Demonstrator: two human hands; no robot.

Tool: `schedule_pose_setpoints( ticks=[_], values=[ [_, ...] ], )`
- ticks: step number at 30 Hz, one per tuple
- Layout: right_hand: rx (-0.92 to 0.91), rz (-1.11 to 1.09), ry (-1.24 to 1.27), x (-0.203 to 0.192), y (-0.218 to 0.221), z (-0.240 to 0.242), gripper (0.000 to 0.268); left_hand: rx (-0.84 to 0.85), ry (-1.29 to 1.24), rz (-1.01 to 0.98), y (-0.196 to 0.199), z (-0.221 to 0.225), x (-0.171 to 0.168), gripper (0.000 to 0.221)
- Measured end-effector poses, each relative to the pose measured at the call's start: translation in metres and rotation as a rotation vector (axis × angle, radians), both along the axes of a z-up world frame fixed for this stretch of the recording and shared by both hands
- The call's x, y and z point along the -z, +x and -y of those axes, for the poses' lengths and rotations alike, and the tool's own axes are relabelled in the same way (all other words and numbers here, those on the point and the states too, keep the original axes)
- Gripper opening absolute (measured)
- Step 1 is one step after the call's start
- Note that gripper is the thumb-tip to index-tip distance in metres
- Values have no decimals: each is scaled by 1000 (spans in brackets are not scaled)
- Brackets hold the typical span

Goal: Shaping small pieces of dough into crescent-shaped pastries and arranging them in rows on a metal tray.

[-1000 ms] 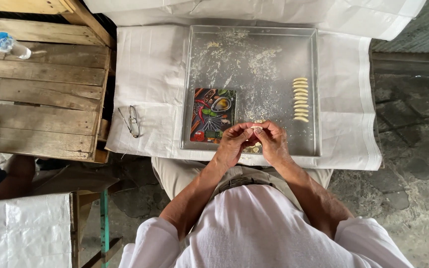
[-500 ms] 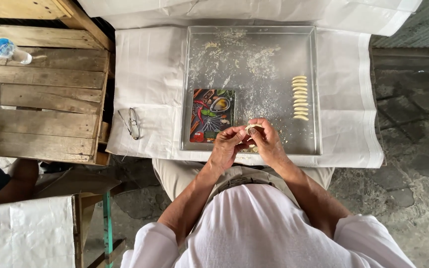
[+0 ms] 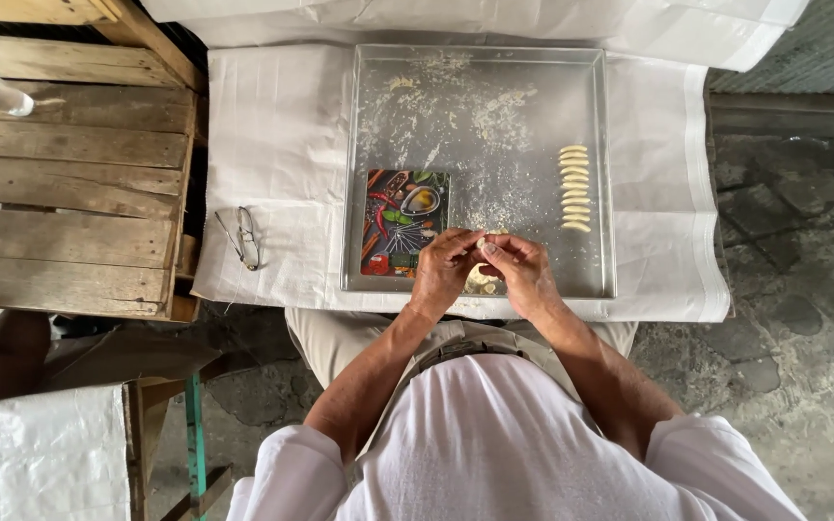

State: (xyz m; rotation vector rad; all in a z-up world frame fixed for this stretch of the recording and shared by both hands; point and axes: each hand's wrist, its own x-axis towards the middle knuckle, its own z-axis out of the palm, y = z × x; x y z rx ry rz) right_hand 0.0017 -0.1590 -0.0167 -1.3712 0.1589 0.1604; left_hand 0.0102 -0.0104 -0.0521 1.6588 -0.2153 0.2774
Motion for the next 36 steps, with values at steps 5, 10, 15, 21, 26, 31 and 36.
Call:
schedule_pose_setpoints(
  ticks=[5,10,15,21,26,31,36],
  values=[
    [59,-13,78,11,3,-1,15,6,125,66,-1,-1,-8,33],
    [61,127,-141,-7,-1,-7,12,81,94,75,-5,-2,-16,44],
    [54,149,-131,-1,3,-12,10,57,-6,-17,-11,-2,-29,32],
    [4,-124,-156,18,9,1,39,-106,395,151,-2,-10,-21,4],
    [59,-136,-87,-1,5,0,27,-159,497,267,4,-6,17,6],
    [123,-36,0,19,3,14,12,-3,130,67,-6,-3,-2,19],
    [49,252,-375,-1,-5,14,4,83,-201,-341,-25,2,-27,27]
  ],
)
